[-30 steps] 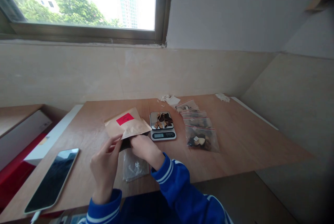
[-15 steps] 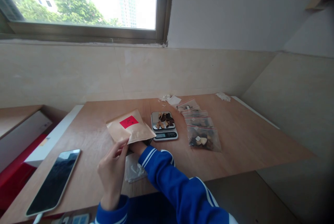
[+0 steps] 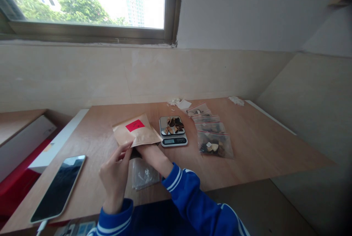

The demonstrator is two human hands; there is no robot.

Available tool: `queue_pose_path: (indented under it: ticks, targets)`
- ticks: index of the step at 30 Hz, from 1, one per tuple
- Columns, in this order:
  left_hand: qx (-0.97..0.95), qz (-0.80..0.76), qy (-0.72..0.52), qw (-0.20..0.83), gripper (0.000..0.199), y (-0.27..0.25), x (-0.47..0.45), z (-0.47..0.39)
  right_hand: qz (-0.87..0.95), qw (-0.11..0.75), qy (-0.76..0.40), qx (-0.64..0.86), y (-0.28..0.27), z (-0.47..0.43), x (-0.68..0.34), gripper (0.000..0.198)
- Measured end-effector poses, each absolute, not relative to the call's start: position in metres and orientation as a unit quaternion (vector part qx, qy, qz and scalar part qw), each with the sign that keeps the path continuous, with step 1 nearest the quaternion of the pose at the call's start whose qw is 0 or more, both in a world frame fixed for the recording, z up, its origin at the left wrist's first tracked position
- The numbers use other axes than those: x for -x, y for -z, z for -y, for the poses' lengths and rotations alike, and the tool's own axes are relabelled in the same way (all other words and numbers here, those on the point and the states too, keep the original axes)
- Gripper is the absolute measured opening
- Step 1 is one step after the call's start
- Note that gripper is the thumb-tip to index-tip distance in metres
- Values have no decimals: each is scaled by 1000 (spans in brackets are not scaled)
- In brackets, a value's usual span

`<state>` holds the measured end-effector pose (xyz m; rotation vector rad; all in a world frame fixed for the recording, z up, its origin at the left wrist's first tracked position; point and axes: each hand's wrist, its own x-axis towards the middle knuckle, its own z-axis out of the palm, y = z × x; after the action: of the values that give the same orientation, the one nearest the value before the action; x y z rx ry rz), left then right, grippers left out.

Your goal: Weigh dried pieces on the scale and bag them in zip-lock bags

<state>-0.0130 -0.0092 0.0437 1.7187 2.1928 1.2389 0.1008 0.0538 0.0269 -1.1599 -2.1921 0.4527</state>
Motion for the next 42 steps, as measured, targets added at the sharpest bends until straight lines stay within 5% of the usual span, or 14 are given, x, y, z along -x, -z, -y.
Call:
queue_pose_path:
  ticks: [5,10,18,30,38,42]
  targets:
    - [-574,-720,-387,52,21,-45,19,7,864,254,-131,415,-31,-28,-123,40]
    - [-585,-705,-399,52,22,-43,21,4,841,340,-173,384,-25,-15,-136,47]
    - [-586,-705,-395,68,21,-46,19,3,752,491,-248,364,-4,-19,-140,25]
    - [-581,-715,-382,68,22,-49,21,3,721,560,-80,401,-13,-8,-143,16]
    - [-572,-722,-381,79,21,-50,29,3,524,682,-138,491,-14,-43,-186,24]
    - [-573,-725,-376,72,21,-49,30,3,558,607,-131,550,-1,-96,-219,24]
